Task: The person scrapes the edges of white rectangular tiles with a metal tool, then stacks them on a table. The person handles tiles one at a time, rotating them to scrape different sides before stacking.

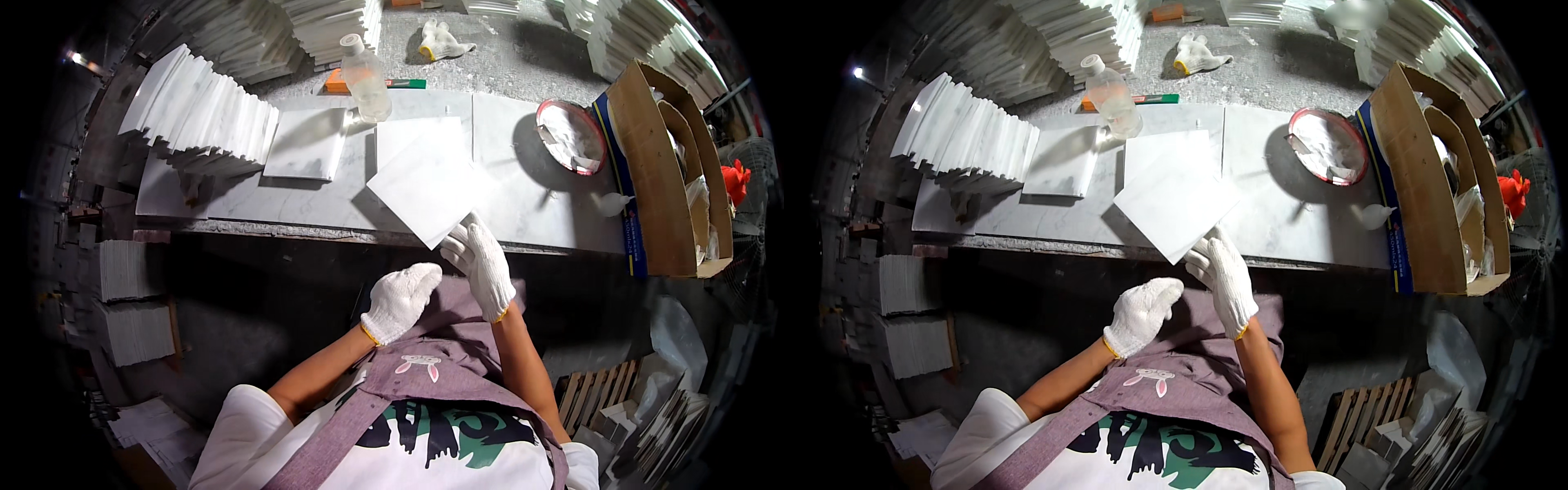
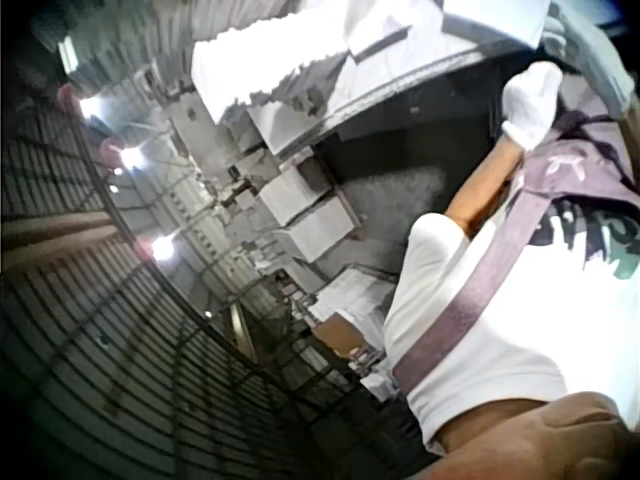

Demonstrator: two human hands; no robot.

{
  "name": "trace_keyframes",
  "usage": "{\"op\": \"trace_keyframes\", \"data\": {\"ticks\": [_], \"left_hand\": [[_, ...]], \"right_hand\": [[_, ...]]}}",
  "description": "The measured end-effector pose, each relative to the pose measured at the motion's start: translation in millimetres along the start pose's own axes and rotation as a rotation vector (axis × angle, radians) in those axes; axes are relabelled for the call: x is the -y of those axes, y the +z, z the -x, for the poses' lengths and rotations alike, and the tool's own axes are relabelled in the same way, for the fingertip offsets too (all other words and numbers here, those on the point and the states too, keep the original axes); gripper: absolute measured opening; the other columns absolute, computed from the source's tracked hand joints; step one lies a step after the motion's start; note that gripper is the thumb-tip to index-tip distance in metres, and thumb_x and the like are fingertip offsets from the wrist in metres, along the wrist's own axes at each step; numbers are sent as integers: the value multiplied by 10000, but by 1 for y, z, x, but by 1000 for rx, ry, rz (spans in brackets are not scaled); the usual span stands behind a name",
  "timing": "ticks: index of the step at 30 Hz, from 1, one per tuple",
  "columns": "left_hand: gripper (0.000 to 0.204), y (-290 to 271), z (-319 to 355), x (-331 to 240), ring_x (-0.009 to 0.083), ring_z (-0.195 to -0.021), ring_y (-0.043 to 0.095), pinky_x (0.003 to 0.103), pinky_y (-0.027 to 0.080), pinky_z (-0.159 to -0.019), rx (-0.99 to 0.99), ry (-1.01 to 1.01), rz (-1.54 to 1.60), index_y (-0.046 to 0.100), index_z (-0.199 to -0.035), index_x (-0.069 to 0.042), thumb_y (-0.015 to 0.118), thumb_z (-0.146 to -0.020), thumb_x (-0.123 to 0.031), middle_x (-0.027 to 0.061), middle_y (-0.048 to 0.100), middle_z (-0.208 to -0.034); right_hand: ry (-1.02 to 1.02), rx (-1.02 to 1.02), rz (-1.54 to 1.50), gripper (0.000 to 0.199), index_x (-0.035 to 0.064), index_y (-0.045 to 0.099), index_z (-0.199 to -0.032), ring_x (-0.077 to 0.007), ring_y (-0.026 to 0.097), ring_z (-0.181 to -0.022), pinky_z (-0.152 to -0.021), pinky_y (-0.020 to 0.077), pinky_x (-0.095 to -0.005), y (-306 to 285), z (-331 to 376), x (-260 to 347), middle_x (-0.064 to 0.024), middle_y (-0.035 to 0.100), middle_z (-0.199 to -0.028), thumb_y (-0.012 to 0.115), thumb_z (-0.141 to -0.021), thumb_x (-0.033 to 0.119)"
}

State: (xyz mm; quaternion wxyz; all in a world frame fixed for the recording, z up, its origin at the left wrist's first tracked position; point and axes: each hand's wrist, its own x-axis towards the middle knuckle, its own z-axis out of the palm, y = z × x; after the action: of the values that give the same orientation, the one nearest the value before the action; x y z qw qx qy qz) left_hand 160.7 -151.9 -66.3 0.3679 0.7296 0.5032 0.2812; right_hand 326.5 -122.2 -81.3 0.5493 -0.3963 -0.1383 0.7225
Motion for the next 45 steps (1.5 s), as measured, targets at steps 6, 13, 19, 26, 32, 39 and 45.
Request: {"op": "trace_keyframes", "data": {"ticks": [6, 13, 19, 26, 32, 39, 45], "left_hand": [[282, 12, 6, 9, 340, -901, 632, 423, 504, -777, 24, -166, -14, 585, -1116, -61, 552, -899, -238, 160, 663, -967], [283, 1, 4, 10, 202, -907, 632, 301, 496, -793, 97, -245, 125, 572, -1144, -19, 570, -908, -174, 118, 643, -992], [270, -14, -10, 13, 116, -882, 588, 265, 497, -778, 108, -412, 631, 544, -1132, -4, 510, -968, -216, 58, 603, -944], [554, -9, -11, 48, 172, -1185, 493, 330, 401, -1008, -13, -349, 1230, 436, -1309, -25, 671, -870, -267, 61, 527, -1252], [584, -33, -12, 1, 193, -1168, 511, 344, 395, -1011, 57, -397, 1316, 434, -1322, -37, 709, -832, -197, 57, 529, -1267], [424, -33, -1, -33, 158, -1011, 584, 299, 463, -885, -23, -378, 868, 493, -1245, -1, 631, -849, -69, 62, 600, -1099], [352, -36, -6, -48, 130, -994, 576, 278, 454, -877, -69, -332, 867, 529, -1208, 28, 602, -884, -86, 71, 612, -1100]], "right_hand": [[21, -160, 22, 367, 118, 492, -1289, -49, 500, -708, -621, 449, -198, 18, -12, -6, 51, 506, -847, 551, -937, 203], [23, -252, 141, 185, 129, 578, -993, -58, 511, -635, -574, 455, -216, 20, -27, -7, 37, 574, -811, 636, -893, 274], [-37, -173, 336, 180, 96, 585, -891, -44, 488, -588, -508, 398, -196, 19, -31, 8, 19, 584, -736, 652, -884, 263], [-62, -41, 152, 153, 81, 588, -918, -74, 573, -700, -609, 461, -222, 9, 8, 16, -5, 616, -811, 664, -870, 206], [-60, 114, 150, 294, 8, 571, -1082, -79, 568, -844, -768, 471, -240, -9, 45, 17, -10, 613, -942, 659, -866, 188], [6, 134, 197, 397, -12, 557, -1137, -88, 560, -855, -779, 474, -249, -19, 64, 18, -31, 615, -973, 684, -832, 207], [39, 185, 91, 446, -2, 547, -1157, -88, 554, -824, -738, 466, -241, -16, 63, 7, -22, 612, -958, 705, -800, 214]]}}
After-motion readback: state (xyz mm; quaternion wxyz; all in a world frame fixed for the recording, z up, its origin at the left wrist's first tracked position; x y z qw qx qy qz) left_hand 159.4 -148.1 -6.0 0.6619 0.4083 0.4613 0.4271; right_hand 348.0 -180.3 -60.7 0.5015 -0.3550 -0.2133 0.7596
